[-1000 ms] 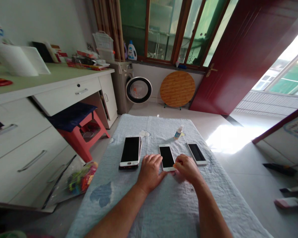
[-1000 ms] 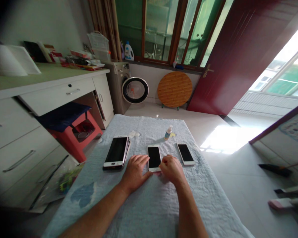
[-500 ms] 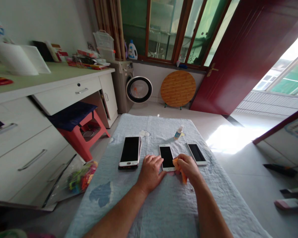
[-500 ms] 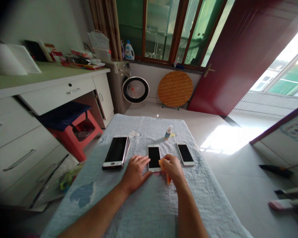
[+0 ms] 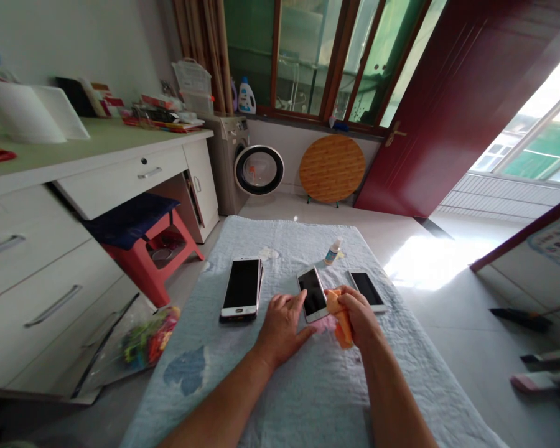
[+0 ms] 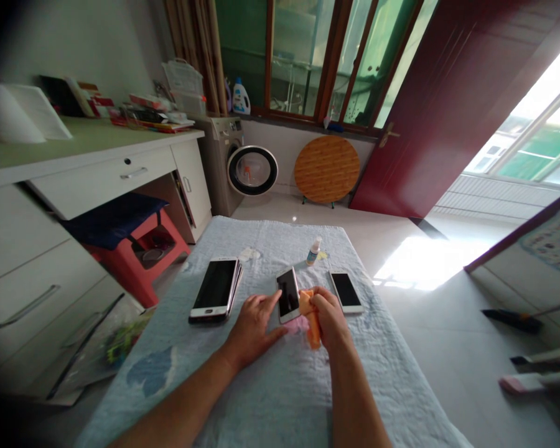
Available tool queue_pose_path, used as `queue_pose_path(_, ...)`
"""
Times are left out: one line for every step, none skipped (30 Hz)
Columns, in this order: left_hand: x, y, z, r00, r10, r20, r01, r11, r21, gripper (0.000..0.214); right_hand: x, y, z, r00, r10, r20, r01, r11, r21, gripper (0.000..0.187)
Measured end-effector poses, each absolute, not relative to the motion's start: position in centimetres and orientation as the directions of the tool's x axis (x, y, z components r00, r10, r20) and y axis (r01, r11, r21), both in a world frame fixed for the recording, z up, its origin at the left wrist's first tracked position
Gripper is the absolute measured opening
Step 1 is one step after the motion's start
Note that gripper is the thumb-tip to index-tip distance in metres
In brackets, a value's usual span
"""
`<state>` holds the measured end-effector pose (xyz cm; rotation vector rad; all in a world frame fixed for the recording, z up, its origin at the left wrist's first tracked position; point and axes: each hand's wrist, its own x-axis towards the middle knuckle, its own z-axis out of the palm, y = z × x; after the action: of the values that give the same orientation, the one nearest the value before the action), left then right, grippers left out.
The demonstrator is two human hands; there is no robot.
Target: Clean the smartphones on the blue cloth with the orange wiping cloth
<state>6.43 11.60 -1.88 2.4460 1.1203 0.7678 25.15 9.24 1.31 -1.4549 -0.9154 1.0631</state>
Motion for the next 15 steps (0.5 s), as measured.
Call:
queue_pose_path(6.4,11.6,-1.9,0.525,0.783,0.332,0.589,-0.616,0.522,0.080,24.9,9.2,1.5,0.283,0.952,-0.115,0.008,-0.122,-0.993,0.020)
queue_pose_path(6.4,11.6,-2.0,0.510,0.793,0.334,0.588,-0.605,0.537,0.082,24.6,9.1,1.6,0.256,0.961,-0.102,0.025,-0.112,-0.993,0.022)
queue_pose_path(6.4,11.6,-2.0,0.496,0.800,0.338,0.583,-0.595,0.553,0.083,24.3,9.1,1.7,0.231,0.968,-0.098,0.034,-0.108,-0.994,0.024)
queue_pose_path(6.4,11.6,-2.1,0.483,0.806,0.341,0.578,-0.586,0.568,0.082,24.0,9.0,1.7,0.206,0.974,-0.099,0.028,-0.107,-0.994,0.024)
queue_pose_path(6.4,11.6,-2.1,0.472,0.811,0.345,0.573,-0.580,0.580,0.082,23.7,9.0,1.7,0.179,0.978,-0.108,0.004,-0.110,-0.994,0.024)
queue_pose_path(6.4,11.6,-2.2,0.462,0.815,0.350,0.569,-0.575,0.588,0.080,23.4,8.9,1.7,0.146,0.981,-0.125,-0.034,-0.121,-0.992,0.025)
queue_pose_path(6.3,11.6,-2.2,0.454,0.816,0.358,0.564,-0.574,0.593,0.079,23.2,8.8,1.7,0.106,0.983,-0.147,-0.080,-0.139,-0.987,0.027)
queue_pose_path(6.3,11.6,-2.3,0.444,0.816,0.370,0.560,-0.575,0.597,0.077,23.0,8.8,1.7,0.064,0.984,-0.168,-0.123,-0.159,-0.979,0.030)
queue_pose_path(6.3,11.6,-2.3,0.432,0.817,0.382,0.556,-0.574,0.601,0.076,22.8,8.7,1.7,0.023,0.982,-0.186,-0.158,-0.180,-0.971,0.033)
queue_pose_path(6.3,11.6,-2.3,0.419,0.819,0.393,0.552,-0.573,0.605,0.076,22.7,8.7,1.7,-0.009,0.980,-0.197,-0.181,-0.195,-0.964,0.034)
queue_pose_path(6.3,11.6,-2.3,0.403,0.822,0.403,0.552,-0.570,0.609,0.075,22.6,8.7,1.7,-0.026,0.980,-0.199,-0.194,-0.201,-0.960,0.035)
queue_pose_path(6.3,11.6,-2.2,0.385,0.827,0.409,0.555,-0.562,0.613,0.074,22.6,8.7,1.6,-0.027,0.980,-0.195,-0.197,-0.197,-0.961,0.033)
queue_pose_path(6.3,11.6,-2.2,0.367,0.835,0.411,0.560,-0.551,0.619,0.073,22.6,8.7,1.6,-0.019,0.981,-0.191,-0.195,-0.191,-0.962,0.031)
queue_pose_path(6.3,11.6,-2.3,0.349,0.843,0.409,0.565,-0.537,0.626,0.071,22.7,8.8,1.6,-0.009,0.982,-0.190,-0.194,-0.188,-0.963,0.029)
queue_pose_path(6.3,11.6,-2.3,0.332,0.852,0.405,0.570,-0.523,0.633,0.069,22.7,8.8,1.6,0.000,0.981,-0.193,-0.196,-0.189,-0.962,0.028)
